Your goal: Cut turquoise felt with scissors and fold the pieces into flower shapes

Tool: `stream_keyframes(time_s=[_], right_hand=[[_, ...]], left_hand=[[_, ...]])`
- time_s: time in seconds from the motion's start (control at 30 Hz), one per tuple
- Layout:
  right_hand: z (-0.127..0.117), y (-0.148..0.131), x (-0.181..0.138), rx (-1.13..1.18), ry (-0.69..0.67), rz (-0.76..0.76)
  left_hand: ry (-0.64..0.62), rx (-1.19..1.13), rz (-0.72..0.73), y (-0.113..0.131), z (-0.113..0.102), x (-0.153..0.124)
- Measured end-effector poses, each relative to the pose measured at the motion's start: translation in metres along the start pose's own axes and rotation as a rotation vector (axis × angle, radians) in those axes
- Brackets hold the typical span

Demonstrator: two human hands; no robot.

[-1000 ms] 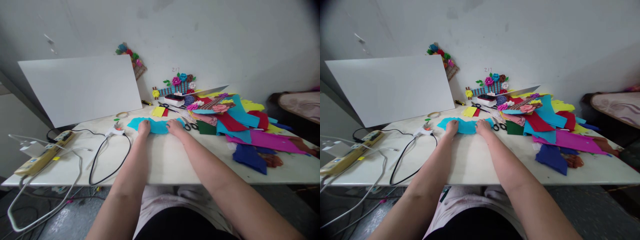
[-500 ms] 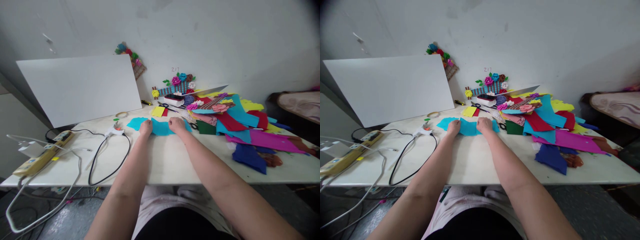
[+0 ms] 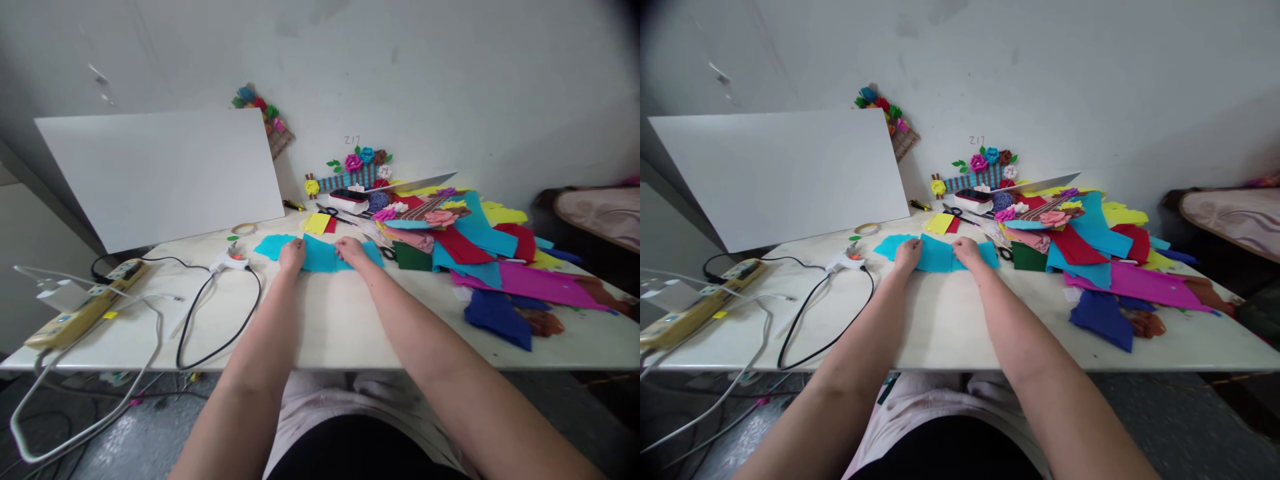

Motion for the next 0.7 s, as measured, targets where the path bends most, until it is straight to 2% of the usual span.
stream_keyframes(time_s=[0.2, 0.5, 0.7], right_hand=[[0.000, 0.004, 0.006, -0.067, 0.014, 0.012], [-0.003, -0.011, -0.001, -0.349, 0.004, -0.037], [-0.006, -0.013, -0.004, -0.392, 0.011, 0.007]], left_hand=[[0.033, -0.006, 0.052, 0.004, -0.004, -0.001], [0.070, -0.054, 0.066, 0.006, -0.007, -0.001], [0.073, -0.096, 0.069, 0.003, -0.006, 0.002]])
Point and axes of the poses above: each hand's wrist, its own x-axis towards the middle knuckle, its own z-axis out of the palm, y = z × x, the point moved 7 cm from there along x, towards the middle knuckle, and after that the axes turned 1 degree about -x, right-handed, at the moved point
